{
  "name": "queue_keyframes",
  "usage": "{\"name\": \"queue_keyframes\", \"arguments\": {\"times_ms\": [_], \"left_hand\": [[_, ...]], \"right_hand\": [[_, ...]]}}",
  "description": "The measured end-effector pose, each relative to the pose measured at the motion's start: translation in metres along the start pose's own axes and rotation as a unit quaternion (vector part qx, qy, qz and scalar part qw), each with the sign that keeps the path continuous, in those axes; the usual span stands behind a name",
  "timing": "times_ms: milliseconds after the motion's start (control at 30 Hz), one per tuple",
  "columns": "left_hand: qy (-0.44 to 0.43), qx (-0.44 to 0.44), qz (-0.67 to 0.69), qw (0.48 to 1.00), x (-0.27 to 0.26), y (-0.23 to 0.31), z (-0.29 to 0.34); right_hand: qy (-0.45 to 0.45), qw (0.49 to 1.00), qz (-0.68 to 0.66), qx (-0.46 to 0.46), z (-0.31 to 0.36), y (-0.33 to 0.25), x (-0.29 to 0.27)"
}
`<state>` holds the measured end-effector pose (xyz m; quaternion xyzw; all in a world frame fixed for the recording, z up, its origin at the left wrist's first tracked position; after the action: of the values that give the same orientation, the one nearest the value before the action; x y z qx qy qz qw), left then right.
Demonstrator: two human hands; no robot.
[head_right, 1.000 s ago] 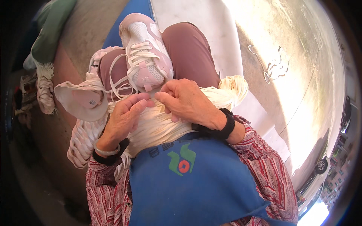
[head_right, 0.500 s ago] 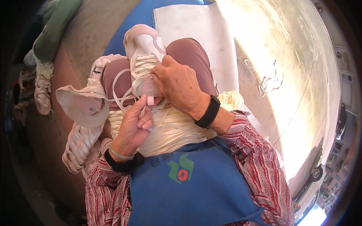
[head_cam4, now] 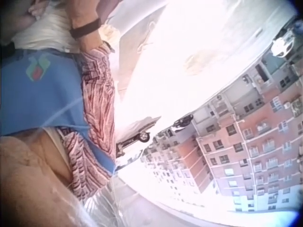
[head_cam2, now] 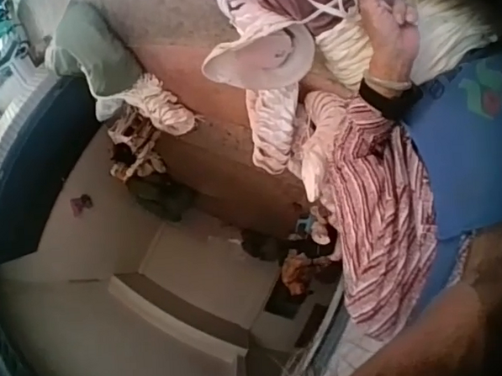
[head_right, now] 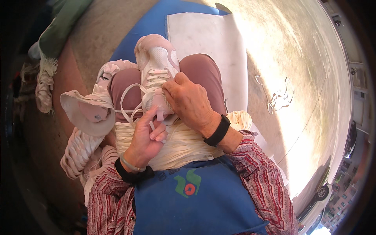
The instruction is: Lacing a pair of pink and white sneakers.
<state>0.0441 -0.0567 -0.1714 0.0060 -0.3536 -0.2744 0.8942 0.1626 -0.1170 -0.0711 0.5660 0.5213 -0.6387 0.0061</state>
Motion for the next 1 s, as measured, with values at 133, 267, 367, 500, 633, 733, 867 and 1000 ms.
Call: {"name": "queue_keyframes", "arguments": {"times_ms": [133, 267, 367, 500, 633, 733, 867, 1000], "left_hand": [[-0.004, -0.015, 0.071, 0.997, 0.02, 0.009, -0.005], [-0.031, -0.027, 0.068, 0.997, 0.019, 0.005, -0.02], [-0.016, -0.032, 0.06, 0.998, 0.015, 0.004, -0.021], [-0.039, -0.027, 0.041, 0.998, 0.013, 0.004, -0.023], [-0.018, -0.023, 0.028, 0.999, 0.016, 0.01, -0.009], [0.0, -0.035, 0.014, 0.999, 0.009, 0.005, 0.002], [-0.02, -0.029, -0.006, 0.999, -0.001, 0.001, 0.005], [0.023, -0.026, -0.076, 0.996, 0.007, 0.006, 0.019]], "right_hand": [[0.005, 1.0, 0.022, -0.004, 0.0, -0.002, 0.0], [0.004, 0.999, 0.038, -0.039, -0.003, -0.007, 0.001], [-0.005, 0.999, 0.024, -0.027, -0.004, -0.001, 0.004], [0.006, 0.999, 0.022, -0.036, -0.006, -0.007, -0.002], [-0.005, 1.0, -0.01, -0.022, 0.002, -0.008, -0.022], [-0.001, 0.998, -0.068, -0.006, 0.011, -0.007, -0.027], [0.041, 0.987, -0.141, -0.059, 0.0, -0.02, -0.024], [-0.018, 0.96, -0.278, 0.031, -0.005, -0.006, -0.002]]}}
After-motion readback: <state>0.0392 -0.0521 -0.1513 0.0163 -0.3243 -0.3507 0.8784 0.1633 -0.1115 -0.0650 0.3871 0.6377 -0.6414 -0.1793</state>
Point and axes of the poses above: each hand's wrist, its own z-axis away from the middle knuckle, its own x-axis out of the palm, y = z × x, the point moved 10 cm from there along -z, towards the middle knuckle, and after that the axes turned 6 degrees about -x, right-handed, at the moved point
